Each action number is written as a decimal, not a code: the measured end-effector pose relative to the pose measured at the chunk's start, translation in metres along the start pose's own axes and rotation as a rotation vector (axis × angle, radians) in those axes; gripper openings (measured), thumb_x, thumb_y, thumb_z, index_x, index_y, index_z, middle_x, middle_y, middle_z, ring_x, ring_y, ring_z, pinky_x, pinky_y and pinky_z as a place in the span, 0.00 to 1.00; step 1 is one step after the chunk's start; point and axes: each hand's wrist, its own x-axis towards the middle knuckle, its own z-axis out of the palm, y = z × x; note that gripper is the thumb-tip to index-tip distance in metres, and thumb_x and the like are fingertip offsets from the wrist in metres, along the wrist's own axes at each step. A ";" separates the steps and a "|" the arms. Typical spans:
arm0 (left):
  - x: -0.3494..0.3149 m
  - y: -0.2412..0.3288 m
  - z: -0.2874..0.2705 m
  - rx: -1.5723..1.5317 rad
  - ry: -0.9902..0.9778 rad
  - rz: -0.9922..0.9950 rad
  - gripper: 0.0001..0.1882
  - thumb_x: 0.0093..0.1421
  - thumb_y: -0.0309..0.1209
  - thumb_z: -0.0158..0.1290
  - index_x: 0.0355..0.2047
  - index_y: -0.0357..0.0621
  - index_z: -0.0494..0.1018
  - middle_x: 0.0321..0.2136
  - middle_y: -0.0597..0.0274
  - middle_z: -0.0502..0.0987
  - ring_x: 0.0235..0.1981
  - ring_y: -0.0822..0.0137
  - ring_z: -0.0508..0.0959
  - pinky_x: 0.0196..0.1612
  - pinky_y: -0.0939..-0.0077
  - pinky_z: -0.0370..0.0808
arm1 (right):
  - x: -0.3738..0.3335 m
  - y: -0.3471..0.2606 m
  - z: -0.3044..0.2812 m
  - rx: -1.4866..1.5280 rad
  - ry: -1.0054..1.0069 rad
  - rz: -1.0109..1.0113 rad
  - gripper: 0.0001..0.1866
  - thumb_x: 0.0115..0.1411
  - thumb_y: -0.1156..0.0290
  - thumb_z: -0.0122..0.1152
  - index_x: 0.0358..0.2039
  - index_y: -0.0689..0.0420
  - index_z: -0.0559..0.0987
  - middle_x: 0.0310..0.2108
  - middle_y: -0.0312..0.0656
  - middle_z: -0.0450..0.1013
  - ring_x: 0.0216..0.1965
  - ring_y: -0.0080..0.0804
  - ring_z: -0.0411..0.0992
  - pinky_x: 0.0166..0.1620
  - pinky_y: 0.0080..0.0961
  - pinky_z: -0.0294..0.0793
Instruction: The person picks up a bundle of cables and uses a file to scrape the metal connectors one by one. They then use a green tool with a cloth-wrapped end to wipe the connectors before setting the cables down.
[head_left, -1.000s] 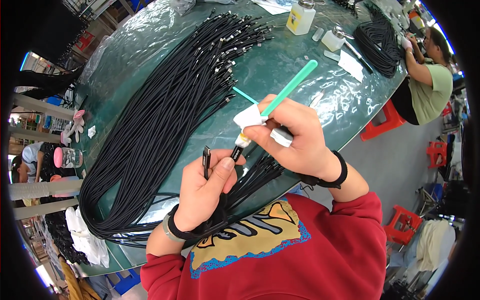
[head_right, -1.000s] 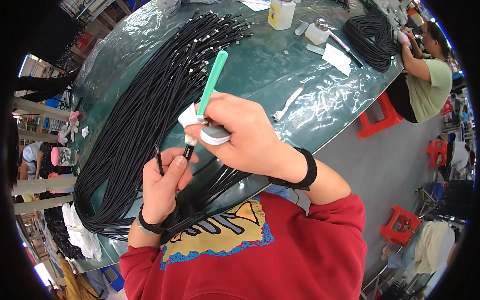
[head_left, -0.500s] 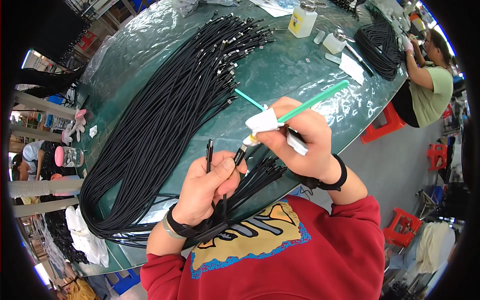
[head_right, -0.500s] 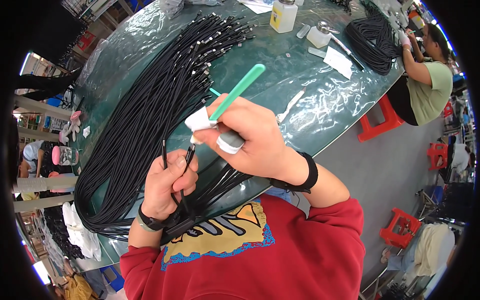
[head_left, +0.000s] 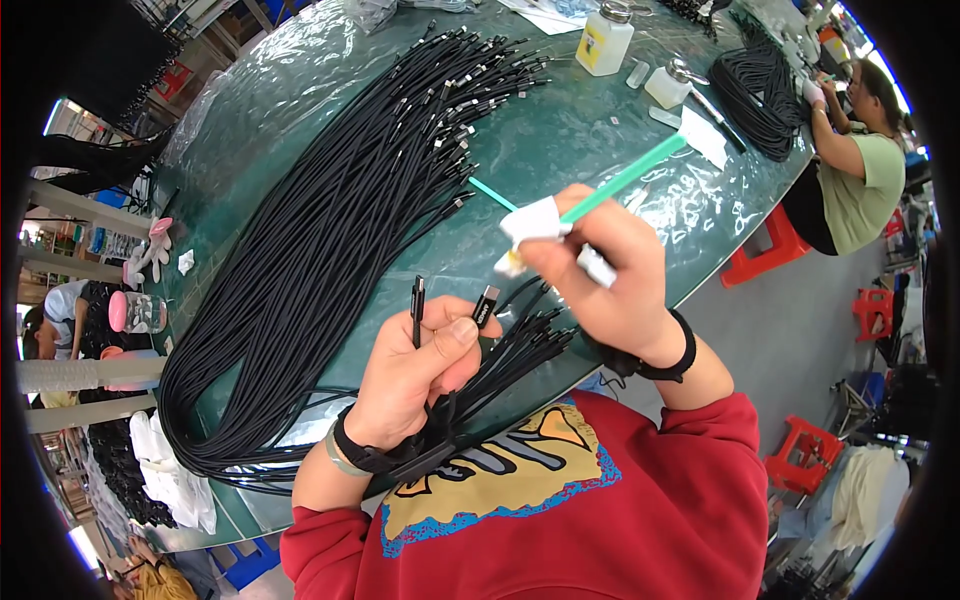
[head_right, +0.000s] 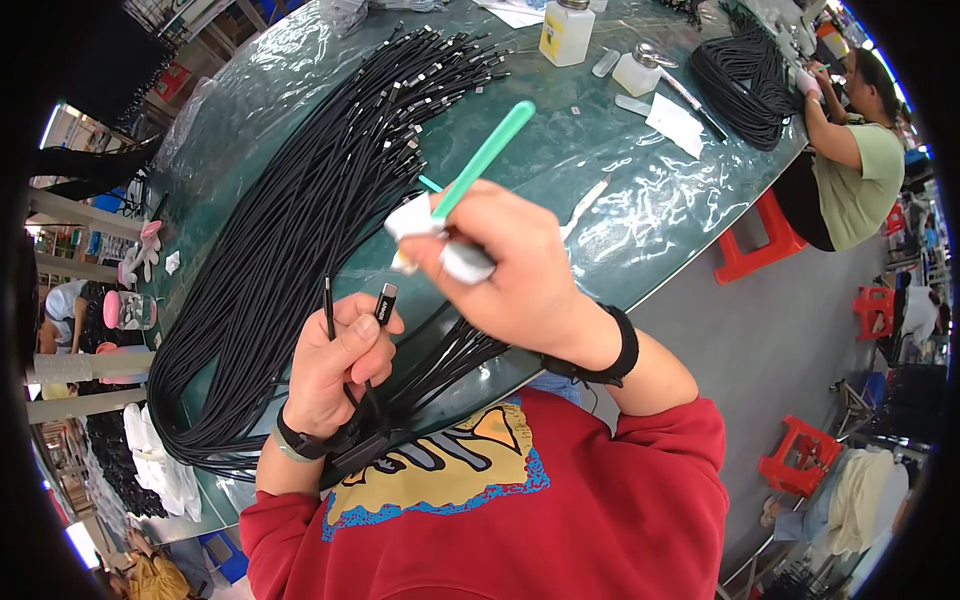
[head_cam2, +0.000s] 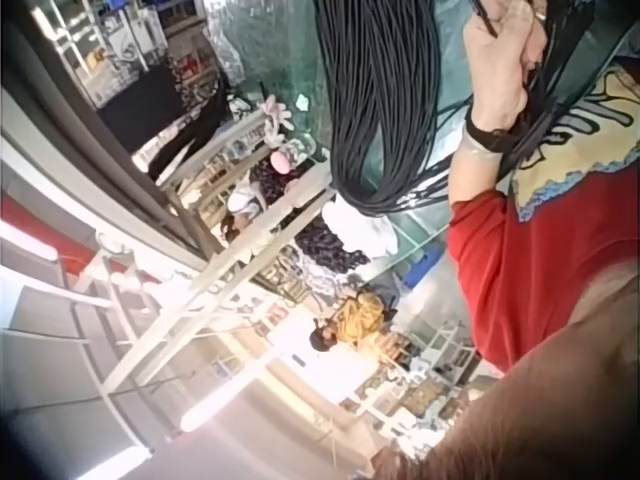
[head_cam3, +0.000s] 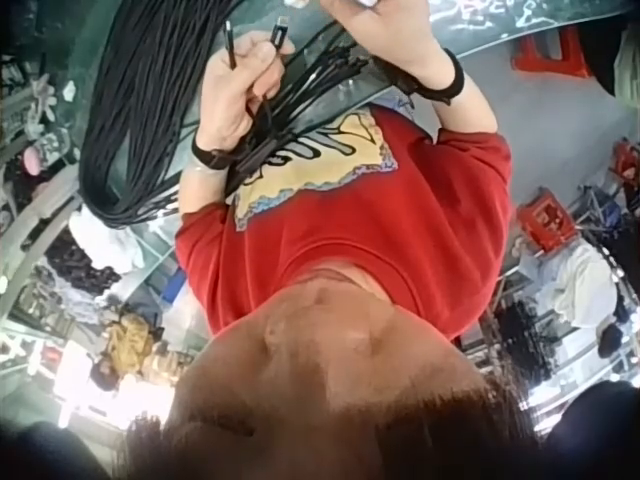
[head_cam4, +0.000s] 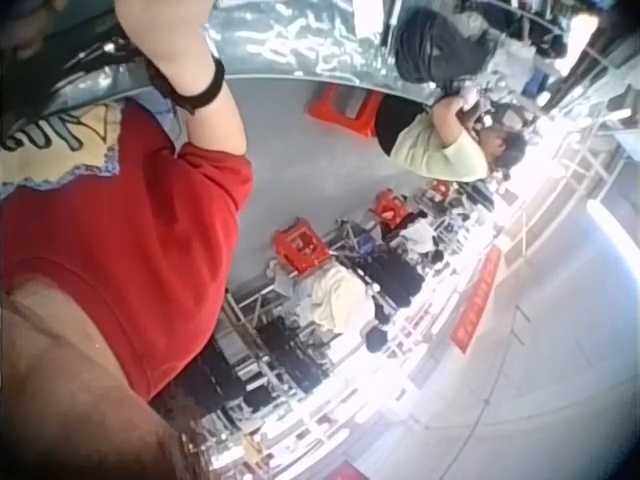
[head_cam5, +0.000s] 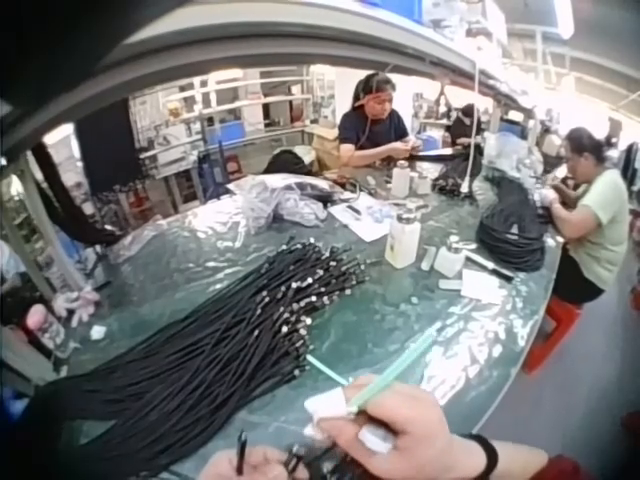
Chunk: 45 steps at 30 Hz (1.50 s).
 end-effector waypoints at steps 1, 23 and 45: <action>0.000 0.000 0.000 -0.009 0.004 -0.006 0.09 0.57 0.30 0.45 0.32 0.35 0.67 0.11 0.73 0.62 0.12 0.83 0.58 0.16 0.89 0.51 | 0.000 0.001 -0.001 -0.008 0.034 0.058 0.08 0.44 0.81 0.60 0.27 0.65 0.73 0.24 0.41 0.69 0.21 0.22 0.66 0.22 0.15 0.63; 0.001 -0.002 0.009 0.140 0.169 0.007 0.09 0.56 0.30 0.45 0.28 0.35 0.68 0.09 0.71 0.62 0.09 0.83 0.56 0.14 0.89 0.49 | -0.002 -0.005 -0.002 -0.019 -0.020 0.235 0.07 0.48 0.78 0.58 0.29 0.64 0.73 0.22 0.35 0.68 0.22 0.19 0.66 0.26 0.15 0.64; 0.000 -0.005 0.005 0.169 0.112 0.066 0.10 0.57 0.30 0.45 0.31 0.33 0.69 0.10 0.71 0.64 0.12 0.83 0.59 0.18 0.88 0.53 | -0.009 -0.004 -0.004 -0.026 -0.096 0.128 0.07 0.47 0.80 0.58 0.29 0.65 0.72 0.23 0.40 0.68 0.20 0.22 0.67 0.23 0.14 0.62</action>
